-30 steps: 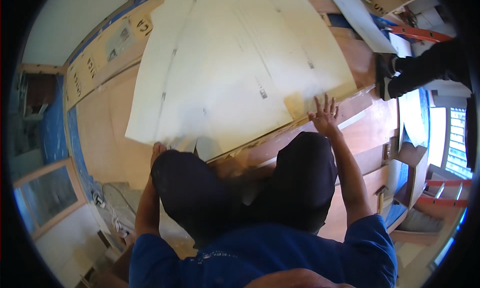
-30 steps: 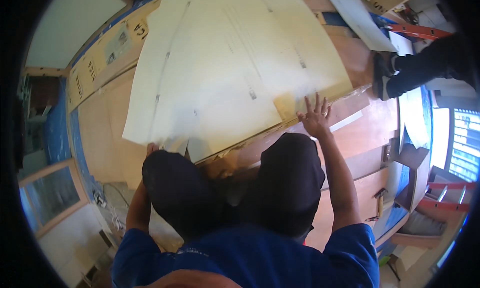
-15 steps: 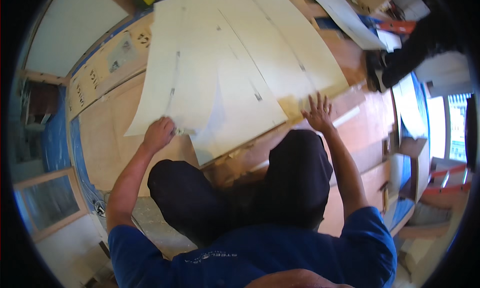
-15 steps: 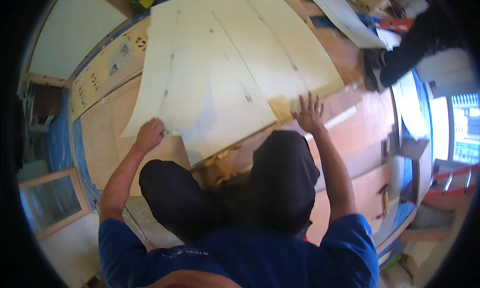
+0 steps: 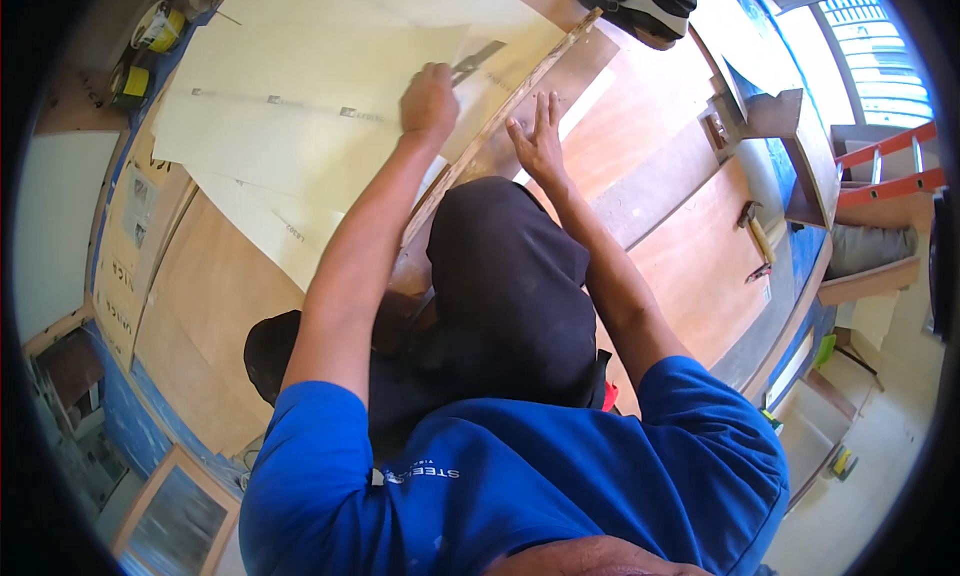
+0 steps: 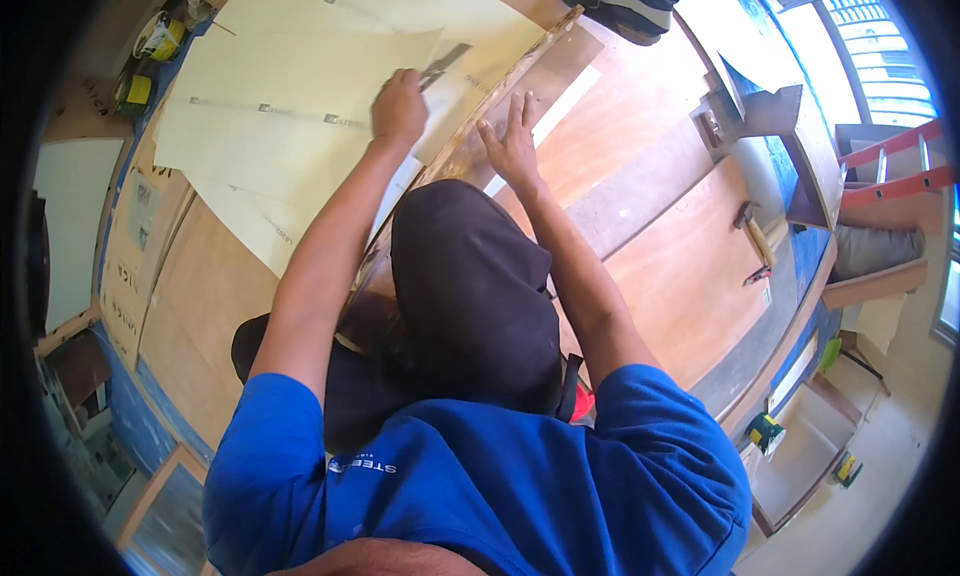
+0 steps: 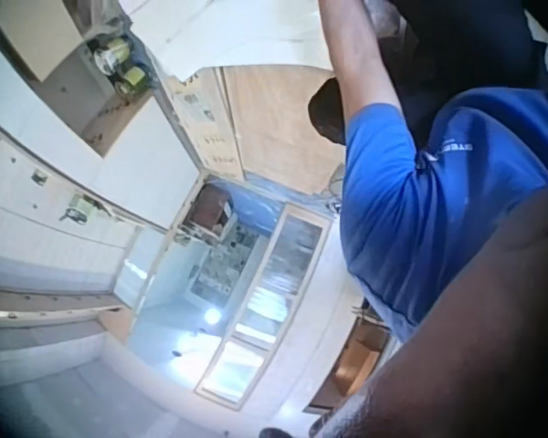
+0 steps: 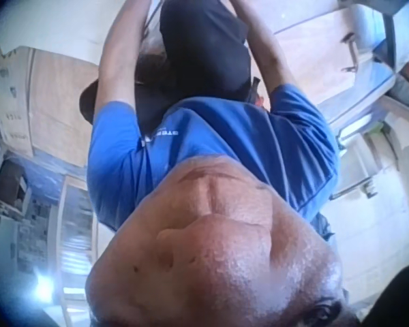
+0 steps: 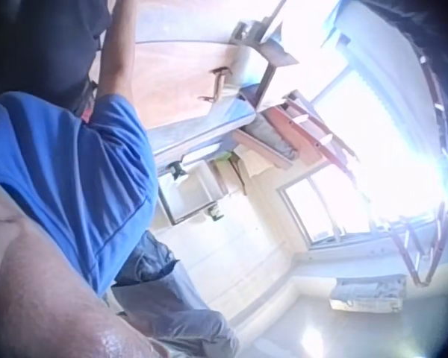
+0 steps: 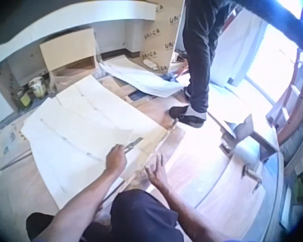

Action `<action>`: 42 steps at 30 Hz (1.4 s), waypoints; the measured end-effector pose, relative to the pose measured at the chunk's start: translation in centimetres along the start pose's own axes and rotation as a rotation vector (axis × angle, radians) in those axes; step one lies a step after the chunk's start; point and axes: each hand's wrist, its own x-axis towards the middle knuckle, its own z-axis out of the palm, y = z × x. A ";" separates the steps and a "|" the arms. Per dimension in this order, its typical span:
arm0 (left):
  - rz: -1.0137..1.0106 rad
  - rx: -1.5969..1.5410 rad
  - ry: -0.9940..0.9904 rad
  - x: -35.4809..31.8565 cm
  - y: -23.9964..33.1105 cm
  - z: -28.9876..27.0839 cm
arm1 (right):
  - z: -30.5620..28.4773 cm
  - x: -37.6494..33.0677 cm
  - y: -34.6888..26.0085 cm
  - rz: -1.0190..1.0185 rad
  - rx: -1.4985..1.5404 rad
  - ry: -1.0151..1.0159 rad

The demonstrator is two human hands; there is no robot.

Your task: The person scores and cuts thin white panels using a utility knife and a straight edge, then moves various plywood and white boards around the workspace.

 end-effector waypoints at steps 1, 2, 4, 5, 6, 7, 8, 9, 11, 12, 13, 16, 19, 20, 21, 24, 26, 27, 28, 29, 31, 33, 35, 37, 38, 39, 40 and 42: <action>0.005 -0.007 -0.013 0.6 0.6 1.2 | 0.3 -0.1 -0.1 0.037 0.062 0.008; 0.023 -0.007 -0.009 0.9 0.8 2.1 | 0.8 -0.2 -0.1 0.033 0.045 0.036; -0.013 -0.087 -0.054 0.9 0.7 3.4 | 1.3 -0.1 0.9 0.042 0.051 0.078; -0.040 -0.115 -0.072 0.9 0.3 3.6 | 1.5 0.2 1.8 0.044 0.065 0.089; -0.052 -0.197 -0.153 0.4 0.5 2.7 | 0.9 0.2 2.6 0.018 0.001 0.120; -0.067 -0.278 -0.233 -0.4 0.4 1.5 | 0.2 0.1 3.0 -0.008 -0.059 0.152; -0.090 -0.279 -0.108 -1.6 -1.8 1.1 | -0.2 0.2 1.9 -0.021 -0.043 0.171; -0.213 -0.272 0.096 -3.2 -4.6 0.6 | -0.6 1.0 0.6 -0.038 -0.030 0.196; -0.504 -0.191 0.414 -8.0 -11.4 -1.7 | -0.6 3.0 -2.0 -0.160 -0.056 0.152; -0.791 -0.102 0.469 -11.1 -15.0 -3.3 | 0.1 4.6 -3.0 -0.251 -0.096 0.154; -0.928 0.122 0.446 -14.4 -18.1 -4.8 | 0.4 6.3 -4.6 -0.270 -0.155 0.108; -1.375 0.107 0.349 -19.2 -22.1 -5.9 | 3.5 12.6 -5.7 -0.154 -0.259 -0.009; -1.300 -0.064 0.187 -18.0 -19.6 -3.4 | 5.6 17.1 -5.3 0.153 -0.452 -0.304; -1.275 -0.104 0.200 -17.6 -19.2 -2.8 | 6.4 17.8 -5.5 0.224 -0.564 -0.370; -1.244 -0.145 0.209 -16.8 -18.8 -2.3 | 6.4 18.7 -5.3 0.247 -0.616 -0.402; -1.335 -0.301 0.415 -16.0 -20.1 -0.8 | 6.2 20.1 -5.0 0.253 -0.743 -0.443; -1.319 -0.431 0.586 -15.0 -20.8 -0.5 | 5.2 21.2 -4.9 0.171 -0.724 -0.447; -1.254 -0.343 0.632 -14.7 -22.1 -0.5 | 4.6 21.8 -4.9 0.138 -0.715 -0.449; -1.181 -0.468 0.672 -13.9 -21.9 -0.7 | 4.3 21.6 -5.5 0.118 -0.760 -0.431; -1.087 -0.589 0.731 -12.0 -21.6 -1.7 | 3.8 22.2 -4.9 0.151 -0.768 -0.425; -1.048 -0.673 0.630 -8.4 -21.9 -1.2 | 3.1 23.6 -3.5 0.205 -0.770 -0.405; -1.017 -0.689 0.506 -4.5 -20.8 -0.2 | 1.6 24.4 -0.9 0.179 -0.837 -0.387; -1.040 -0.625 0.426 -1.9 -21.0 2.3 | -0.1 23.1 -1.3 0.092 -0.912 -0.450; -1.018 -0.561 0.409 0.9 -21.5 6.1 | -0.3 22.9 2.7 0.004 -0.904 -0.384; -0.998 -0.516 0.403 2.0 -22.6 7.8 | -0.8 22.4 4.2 -0.039 -0.887 -0.350; -0.774 0.016 0.376 1.2 -28.6 6.5 | 0.5 21.1 0.6 -0.174 -0.819 -0.362; -0.496 0.488 0.311 1.5 -33.1 4.4 | 2.5 21.1 0.8 -0.271 -0.668 -0.240; -0.820 0.007 0.091 -0.3 -30.5 7.4 | 3.2 17.8 0.2 0.061 -0.536 -0.426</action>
